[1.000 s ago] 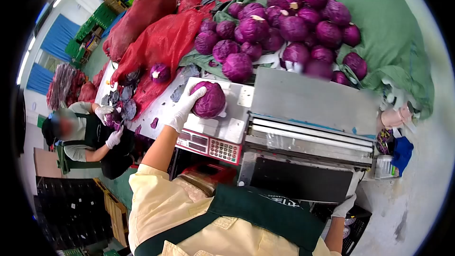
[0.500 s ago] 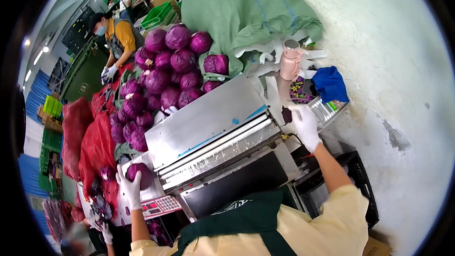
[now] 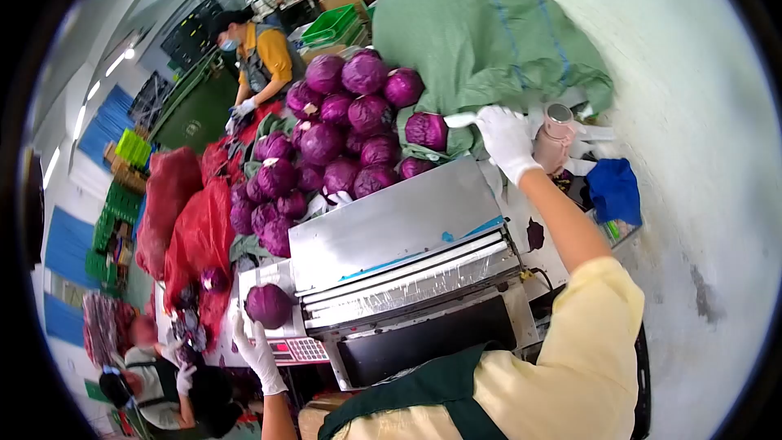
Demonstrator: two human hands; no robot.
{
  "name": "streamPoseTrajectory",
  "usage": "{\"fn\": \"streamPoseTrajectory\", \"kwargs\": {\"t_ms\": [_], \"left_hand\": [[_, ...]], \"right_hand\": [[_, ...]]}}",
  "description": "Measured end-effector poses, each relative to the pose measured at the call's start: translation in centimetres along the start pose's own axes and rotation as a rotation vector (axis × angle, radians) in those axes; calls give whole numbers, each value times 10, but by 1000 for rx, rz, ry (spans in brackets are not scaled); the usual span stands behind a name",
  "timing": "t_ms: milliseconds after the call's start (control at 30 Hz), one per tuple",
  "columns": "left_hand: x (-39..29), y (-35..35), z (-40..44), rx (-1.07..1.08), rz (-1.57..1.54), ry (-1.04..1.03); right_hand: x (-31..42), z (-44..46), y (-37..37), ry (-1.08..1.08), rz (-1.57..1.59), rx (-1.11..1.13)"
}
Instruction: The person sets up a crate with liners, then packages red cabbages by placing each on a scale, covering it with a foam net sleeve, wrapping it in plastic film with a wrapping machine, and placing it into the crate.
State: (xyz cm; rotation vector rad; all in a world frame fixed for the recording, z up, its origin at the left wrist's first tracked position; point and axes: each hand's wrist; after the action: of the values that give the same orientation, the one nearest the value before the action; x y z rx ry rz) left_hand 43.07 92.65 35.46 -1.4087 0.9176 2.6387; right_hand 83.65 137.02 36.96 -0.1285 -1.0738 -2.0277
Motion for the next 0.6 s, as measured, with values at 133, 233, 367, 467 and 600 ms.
{"fn": "streamPoseTrajectory", "kwargs": {"t_ms": [133,233,367,467,600], "left_hand": [[-104,-38,-28,129,-455,141],[-152,-80,-49,460,-601,144],[-151,-113,-90,608,-918,314],[-155,-90,-99,462,-1073,422],[-133,-82,-129,461,-1062,448]], "right_hand": [[99,-62,32,94,188,121],[174,-109,50,141,314,371],[224,-154,57,114,468,616],[220,-163,58,-421,1164,860],[250,-203,18,-171,1230,679]]}}
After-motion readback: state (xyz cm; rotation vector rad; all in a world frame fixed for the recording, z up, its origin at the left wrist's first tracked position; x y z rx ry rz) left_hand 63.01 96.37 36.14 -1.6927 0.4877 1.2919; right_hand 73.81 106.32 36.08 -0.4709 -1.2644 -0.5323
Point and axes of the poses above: each hand's wrist, its own z-axis towards the middle knuckle, its own y-axis out of the back of the hand, x = y × z, and after that the axes turned 2 degrees about y, right-handed
